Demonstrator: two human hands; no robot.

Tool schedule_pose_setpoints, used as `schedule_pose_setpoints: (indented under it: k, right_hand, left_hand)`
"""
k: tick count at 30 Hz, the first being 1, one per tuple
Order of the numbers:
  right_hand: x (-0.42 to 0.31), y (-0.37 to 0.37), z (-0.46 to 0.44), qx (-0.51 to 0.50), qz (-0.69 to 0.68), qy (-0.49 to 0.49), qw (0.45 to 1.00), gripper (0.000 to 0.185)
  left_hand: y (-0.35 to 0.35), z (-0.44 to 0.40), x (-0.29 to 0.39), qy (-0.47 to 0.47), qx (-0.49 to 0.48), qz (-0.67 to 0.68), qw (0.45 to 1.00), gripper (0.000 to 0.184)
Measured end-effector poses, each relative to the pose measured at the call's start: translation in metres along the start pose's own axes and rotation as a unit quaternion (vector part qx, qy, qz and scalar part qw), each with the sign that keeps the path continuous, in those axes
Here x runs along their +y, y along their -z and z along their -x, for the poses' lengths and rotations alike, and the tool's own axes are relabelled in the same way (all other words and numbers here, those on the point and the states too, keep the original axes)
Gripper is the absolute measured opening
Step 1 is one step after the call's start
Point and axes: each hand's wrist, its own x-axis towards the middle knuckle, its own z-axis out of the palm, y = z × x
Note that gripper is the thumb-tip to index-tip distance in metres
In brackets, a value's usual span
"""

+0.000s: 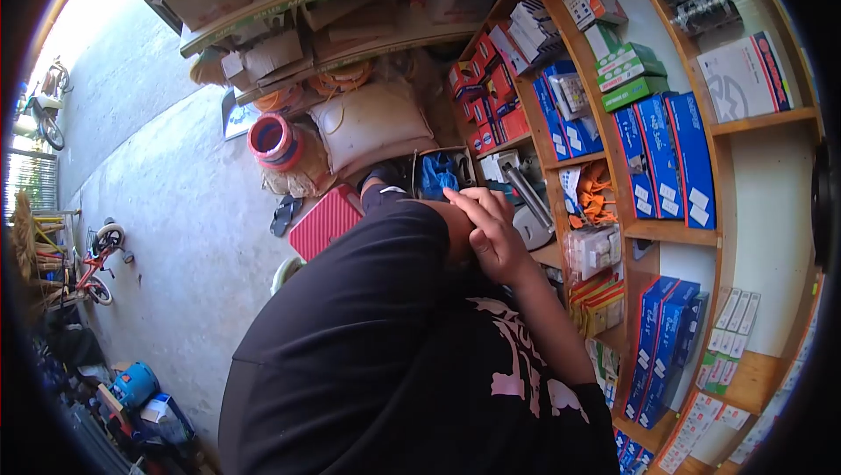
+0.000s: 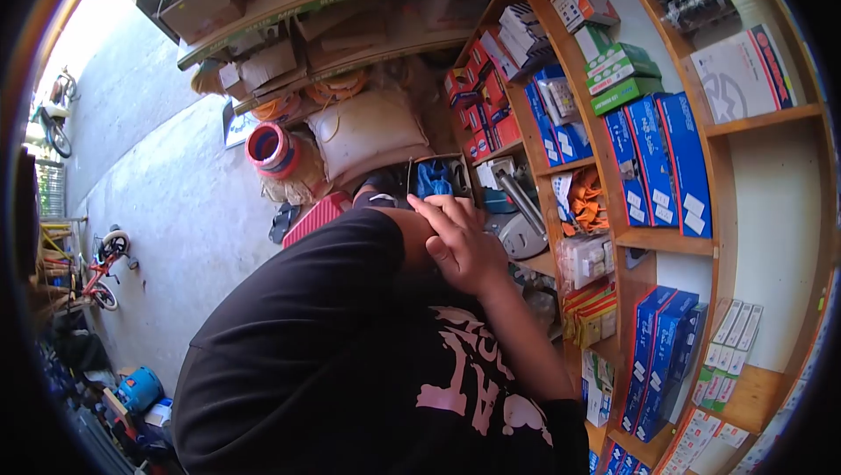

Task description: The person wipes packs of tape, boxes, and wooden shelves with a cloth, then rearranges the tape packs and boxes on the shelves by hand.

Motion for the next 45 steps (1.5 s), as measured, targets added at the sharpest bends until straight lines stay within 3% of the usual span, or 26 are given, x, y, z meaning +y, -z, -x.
schedule_pose_setpoints:
  k: [2, 6, 9, 13, 16, 20, 22, 23, 24, 25, 26, 27, 28, 32, 37, 38, 40, 42, 44, 45]
  right_hand:
    - [0.011, -0.004, 0.017, 0.012, 0.078, 0.046, 0.996, 0.07]
    - [0.037, 0.008, 0.058, 0.041, -0.013, -0.033, 0.999, 0.06]
    - [0.052, 0.017, 0.095, 0.074, -0.01, -0.074, 0.994, 0.038]
    - [0.033, 0.023, 0.123, 0.168, -0.037, -0.088, 0.981, 0.029]
    - [0.044, 0.028, 0.15, 0.26, 0.033, -0.156, 0.952, 0.018]
    - [0.034, 0.056, 0.179, 0.457, -0.032, -0.166, 0.873, 0.01]
    - [0.013, 0.075, 0.188, 0.557, -0.174, -0.124, 0.803, 0.008]
    - [0.016, 0.075, 0.192, 0.558, -0.135, -0.131, 0.808, 0.009]
    - [0.025, 0.071, 0.195, 0.535, -0.046, -0.136, 0.833, 0.023]
    - [0.015, 0.066, 0.18, 0.529, -0.1, -0.126, 0.833, 0.036]
    - [0.003, 0.057, 0.161, 0.519, -0.155, -0.117, 0.832, 0.048]
    - [0.014, 0.039, 0.153, 0.498, -0.276, -0.075, 0.819, 0.067]
    - [0.021, 0.024, 0.145, 0.49, -0.226, -0.117, 0.834, 0.073]
    - [0.009, 0.025, 0.118, 0.467, -0.257, -0.112, 0.839, 0.076]
    - [0.005, 0.052, 0.093, 0.408, -0.306, -0.11, 0.853, 0.077]
    - [0.012, 0.049, 0.092, 0.408, -0.341, -0.121, 0.839, 0.082]
    - [0.014, 0.06, 0.073, 0.38, -0.333, -0.109, 0.856, 0.092]
    - [0.012, 0.064, 0.052, 0.36, -0.35, -0.114, 0.857, 0.104]
    - [0.022, 0.067, 0.048, 0.271, -0.367, -0.064, 0.888, 0.089]
    - [0.026, 0.074, 0.05, 0.216, -0.437, -0.1, 0.867, 0.089]
  left_hand:
    - [-0.005, 0.0, 0.009, 0.003, 0.002, -0.006, 1.0, 0.053]
    - [-0.014, -0.003, 0.024, 0.008, 0.002, -0.011, 1.0, 0.057]
    - [-0.011, -0.005, 0.028, 0.009, 0.004, -0.014, 1.0, 0.059]
    - [-0.003, -0.005, 0.035, 0.001, 0.009, -0.009, 1.0, 0.063]
    - [0.006, 0.006, 0.036, -0.007, 0.032, 0.017, 0.999, 0.065]
    - [0.028, 0.039, 0.031, -0.064, 0.118, 0.183, 0.974, 0.069]
    - [0.042, 0.054, 0.03, -0.149, 0.169, 0.379, 0.897, 0.071]
    - [0.046, 0.063, 0.036, -0.198, 0.181, 0.499, 0.824, 0.072]
    - [0.048, 0.068, 0.049, -0.226, 0.182, 0.591, 0.753, 0.083]
    - [0.051, 0.074, 0.063, -0.256, 0.179, 0.672, 0.671, 0.096]
    - [0.061, 0.09, 0.086, -0.287, 0.175, 0.692, 0.639, 0.105]
    - [0.056, 0.08, 0.094, -0.253, 0.272, 0.562, 0.739, 0.097]
    - [0.051, 0.07, 0.101, -0.192, 0.36, 0.415, 0.813, 0.091]
    - [0.065, 0.062, 0.124, -0.136, 0.436, 0.537, 0.709, 0.067]
    - [0.086, 0.051, 0.103, -0.102, 0.521, 0.495, 0.688, 0.063]
    - [0.096, 0.047, 0.094, -0.111, 0.531, 0.52, 0.66, 0.063]
    - [0.122, 0.048, 0.071, -0.026, 0.533, 0.534, 0.656, 0.064]
    - [0.157, 0.054, 0.04, -0.012, 0.547, 0.592, 0.593, 0.062]
    - [0.192, 0.063, -0.005, -0.022, 0.541, 0.605, 0.584, 0.054]
    - [0.207, 0.068, -0.033, -0.042, 0.512, 0.623, 0.591, 0.05]
